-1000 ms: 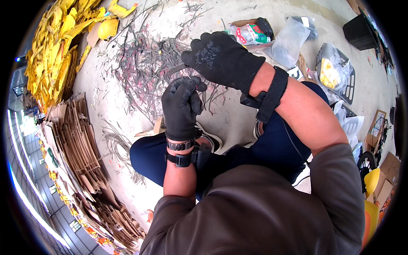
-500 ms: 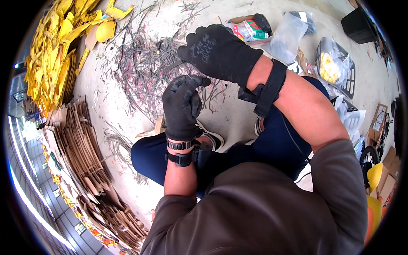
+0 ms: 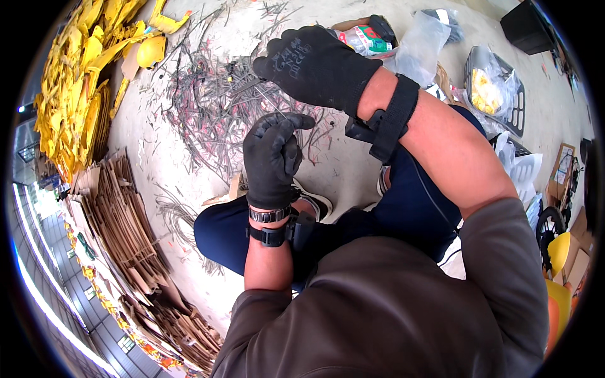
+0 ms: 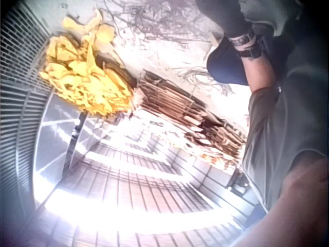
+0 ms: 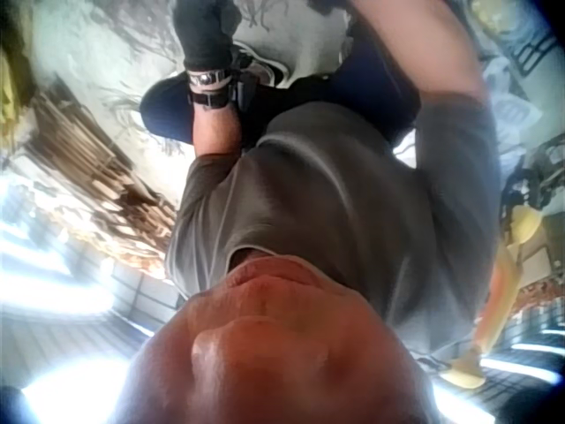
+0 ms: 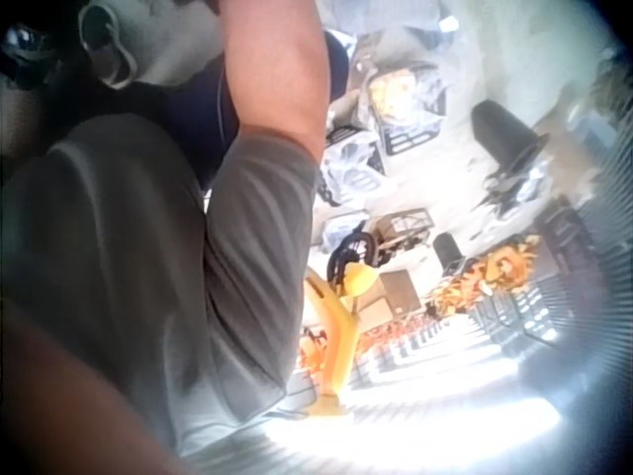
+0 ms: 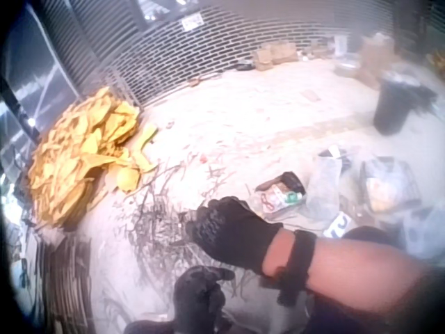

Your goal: The person uses a pair of wire strippers to remove the insulation from the end of a black wire while sitting on the floor of a warehouse.

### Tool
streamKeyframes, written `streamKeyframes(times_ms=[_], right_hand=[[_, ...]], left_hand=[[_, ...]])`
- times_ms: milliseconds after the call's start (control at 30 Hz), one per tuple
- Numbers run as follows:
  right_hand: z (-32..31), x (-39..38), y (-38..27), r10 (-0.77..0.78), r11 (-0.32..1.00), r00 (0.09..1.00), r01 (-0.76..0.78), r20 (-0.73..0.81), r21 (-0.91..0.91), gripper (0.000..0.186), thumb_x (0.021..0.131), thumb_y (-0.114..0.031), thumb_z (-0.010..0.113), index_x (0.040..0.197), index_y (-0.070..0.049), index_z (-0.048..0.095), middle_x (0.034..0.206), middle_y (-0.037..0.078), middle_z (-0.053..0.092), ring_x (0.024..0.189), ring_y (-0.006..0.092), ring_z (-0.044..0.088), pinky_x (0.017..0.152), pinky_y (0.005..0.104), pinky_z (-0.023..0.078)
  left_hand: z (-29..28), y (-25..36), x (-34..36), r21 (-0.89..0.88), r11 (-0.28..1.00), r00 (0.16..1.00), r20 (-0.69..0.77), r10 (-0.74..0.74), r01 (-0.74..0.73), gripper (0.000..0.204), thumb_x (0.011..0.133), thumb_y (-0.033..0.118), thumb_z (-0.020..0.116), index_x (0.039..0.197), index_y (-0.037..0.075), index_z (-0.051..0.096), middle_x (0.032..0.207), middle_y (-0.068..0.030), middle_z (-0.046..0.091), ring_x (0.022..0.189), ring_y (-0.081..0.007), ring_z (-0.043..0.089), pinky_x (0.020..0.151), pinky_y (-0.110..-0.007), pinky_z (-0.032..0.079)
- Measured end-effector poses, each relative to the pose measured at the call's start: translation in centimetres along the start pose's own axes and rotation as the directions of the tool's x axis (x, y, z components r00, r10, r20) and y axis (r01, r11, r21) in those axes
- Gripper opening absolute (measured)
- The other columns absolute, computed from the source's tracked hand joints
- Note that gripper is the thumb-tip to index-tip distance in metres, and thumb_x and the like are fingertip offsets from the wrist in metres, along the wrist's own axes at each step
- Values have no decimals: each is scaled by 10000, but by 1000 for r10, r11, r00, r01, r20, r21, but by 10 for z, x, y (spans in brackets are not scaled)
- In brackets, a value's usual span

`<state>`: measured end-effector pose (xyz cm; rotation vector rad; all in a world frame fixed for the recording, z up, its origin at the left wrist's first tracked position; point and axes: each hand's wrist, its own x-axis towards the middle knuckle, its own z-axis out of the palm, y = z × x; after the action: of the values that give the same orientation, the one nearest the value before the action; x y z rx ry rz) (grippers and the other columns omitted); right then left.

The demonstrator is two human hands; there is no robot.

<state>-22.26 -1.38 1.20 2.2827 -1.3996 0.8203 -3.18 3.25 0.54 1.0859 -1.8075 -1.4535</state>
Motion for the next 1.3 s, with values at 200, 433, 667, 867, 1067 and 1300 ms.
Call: streamKeyframes(times_ms=[200, 433, 667, 867, 1067, 1300], right_hand=[[8, 0, 6, 28, 999, 998, -27, -63, 29, 148, 847, -209, 611, 863, -143, 743, 798, 108, 724, 756, 312, 722, 632, 463, 565], [3, 2, 10, 69, 997, 997, -68, -20, 41, 176, 858, -210, 598, 907, -145, 755, 823, 110, 734, 775, 313, 728, 642, 474, 571], [11, 9, 21, 134, 991, 988, -135, 77, 12, 202, 869, -208, 586, 965, -160, 758, 859, 103, 746, 804, 307, 738, 649, 471, 576], [10, 10, 28, 169, 986, 982, -168, 82, -15, 216, 867, -204, 584, 990, -170, 757, 886, 92, 750, 806, 298, 739, 619, 478, 567], [15, 7, 37, 159, 987, 986, -157, 55, -27, 233, 860, -202, 582, 1018, -174, 750, 889, 74, 753, 799, 293, 738, 599, 492, 559], [4, 15, 40, 264, 964, 943, -267, 202, -16, 254, 922, -228, 545, 1058, -142, 742, 985, 88, 757, 910, 310, 735, 702, 506, 574]], left_hand=[[4, 3, -3, -244, 953, 984, 22, -178, 178, 333, 1025, 177, 474, 972, -84, 673, 612, -14, 481, 397, -35, 311, 391, -215, 252], [7, 8, -4, -327, 920, 976, 43, -213, 215, 242, 997, 79, 494, 918, -68, 668, 709, -61, 656, 410, -11, 343, 384, -203, 259], [12, 7, -6, -350, 891, 957, 109, -267, 289, 280, 1000, 92, 485, 907, -74, 691, 617, -15, 583, 416, -14, 338, 398, -209, 272], [17, 0, -7, -133, 984, 987, 117, -107, 122, 346, 1026, 216, 512, 987, -92, 664, 507, 39, 380, 400, -30, 289, 395, -210, 246], [22, -3, -9, -349, 892, 958, 135, -255, 286, 318, 1020, 201, 529, 995, -92, 652, 558, 13, 476, 408, -25, 315, 399, -203, 253], [23, -12, -12, 2, 1000, 991, 135, -3, 3, 265, 1017, 177, 506, 990, -58, 625, 871, -130, 713, 433, -24, 365, 404, -194, 296]])
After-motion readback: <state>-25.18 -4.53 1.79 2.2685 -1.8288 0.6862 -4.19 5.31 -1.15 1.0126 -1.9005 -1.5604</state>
